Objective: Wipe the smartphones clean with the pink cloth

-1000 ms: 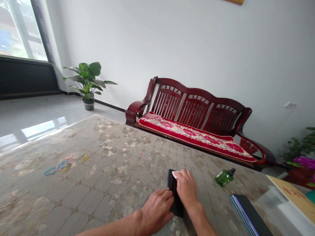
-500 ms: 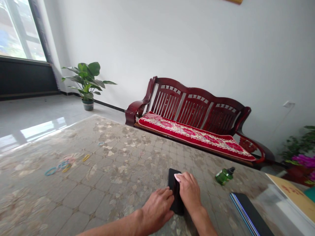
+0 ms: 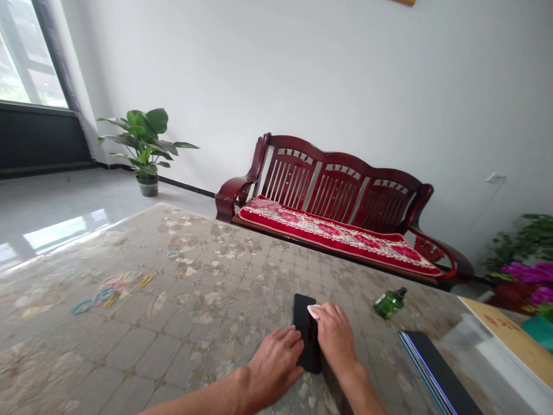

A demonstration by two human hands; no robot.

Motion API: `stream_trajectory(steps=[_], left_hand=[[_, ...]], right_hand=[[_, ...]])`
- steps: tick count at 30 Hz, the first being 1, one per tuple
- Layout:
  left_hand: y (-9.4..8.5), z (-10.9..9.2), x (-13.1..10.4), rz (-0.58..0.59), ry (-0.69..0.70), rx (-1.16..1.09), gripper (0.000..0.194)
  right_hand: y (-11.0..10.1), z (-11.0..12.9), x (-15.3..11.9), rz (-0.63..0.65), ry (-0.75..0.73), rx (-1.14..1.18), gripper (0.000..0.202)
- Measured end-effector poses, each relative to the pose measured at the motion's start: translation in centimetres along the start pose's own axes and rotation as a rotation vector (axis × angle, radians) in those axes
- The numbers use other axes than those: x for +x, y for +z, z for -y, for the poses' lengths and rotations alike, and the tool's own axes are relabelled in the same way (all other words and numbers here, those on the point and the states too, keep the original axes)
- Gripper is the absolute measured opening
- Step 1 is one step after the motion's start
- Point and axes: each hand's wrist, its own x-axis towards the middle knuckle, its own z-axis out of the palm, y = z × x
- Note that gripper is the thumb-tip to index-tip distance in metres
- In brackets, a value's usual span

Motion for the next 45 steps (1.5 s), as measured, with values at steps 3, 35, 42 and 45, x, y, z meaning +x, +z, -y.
stream_trajectory(steps=[3, 35, 42, 45], left_hand=[[-0.3, -0.1, 0.0, 0.006, -0.001, -0.003, 0.031], [-0.5, -0.7, 0.3, 0.058, 0.050, 0.153, 0.015], [-0.1, -0.5, 0.1, 0.031, 0.075, 0.185, 0.011], [0.3, -0.3, 0.2, 0.029, 0.082, 0.196, 0.013]], right_hand=[[0.0, -0.1, 1.9, 0.013, 0.043, -0.027, 0.035], [-0.9, 3.0, -0.7, 0.056, -0.034, 0.018, 0.035], [-0.7, 3.0, 1.6, 0.083, -0.010, 0.015, 0.034], [-1.3, 3.1, 0.2, 0.108, -0.056, 0.026, 0.034]])
